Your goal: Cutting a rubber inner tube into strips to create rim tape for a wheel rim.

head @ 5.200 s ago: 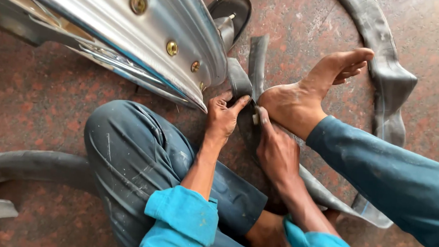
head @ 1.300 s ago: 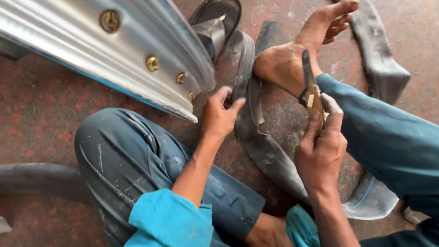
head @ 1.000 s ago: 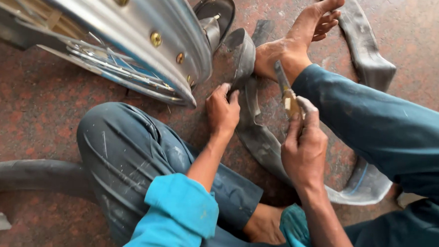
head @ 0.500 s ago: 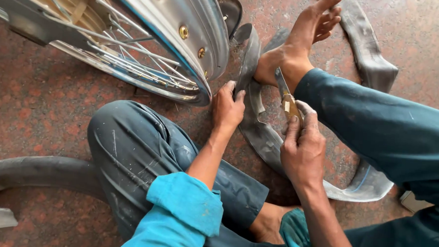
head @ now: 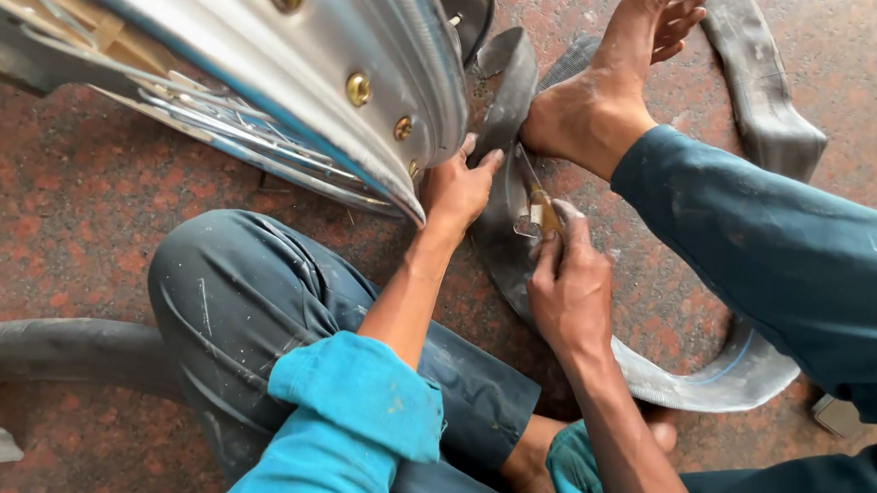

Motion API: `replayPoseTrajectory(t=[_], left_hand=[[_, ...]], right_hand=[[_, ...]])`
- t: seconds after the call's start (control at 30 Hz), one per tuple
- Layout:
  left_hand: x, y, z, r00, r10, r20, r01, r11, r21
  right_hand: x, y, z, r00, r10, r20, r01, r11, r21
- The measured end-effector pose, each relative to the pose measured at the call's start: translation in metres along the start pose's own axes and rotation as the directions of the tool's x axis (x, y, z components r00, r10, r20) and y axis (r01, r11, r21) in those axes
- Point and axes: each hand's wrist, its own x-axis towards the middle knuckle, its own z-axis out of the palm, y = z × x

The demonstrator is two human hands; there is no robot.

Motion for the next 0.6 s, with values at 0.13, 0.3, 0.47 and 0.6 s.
replayPoseTrajectory(t=[0.13,0.3,0.47,0.6], left_hand=[[-0.004,-0.016,0.011,0.999,0.043,0.007,-0.034,0.874,-0.484],[-0.023,0.007,-0.009,0.991,0.046,-0.124,-0.088,0.930,-0.358],[-0.029,0.011,-0.012,0.967,0.215,-0.136,-0.253,0.851,-0.461],[-0.037,0.018,-0.021,0.974,0.181,-0.137,-0.219,0.910,-0.352]], right_hand=[[0.005,-0.003,0.000,0.986,-0.164,-0.025,0.164,0.986,-0.014],[0.012,-0.008,0.001,0.951,-0.309,-0.012,0.304,0.943,-0.138],[0.018,-0.017,0.003,0.954,-0.292,0.060,0.297,0.909,-0.293],[0.017,-0.019,0.011,0.943,-0.324,0.076,0.328,0.865,-0.381]])
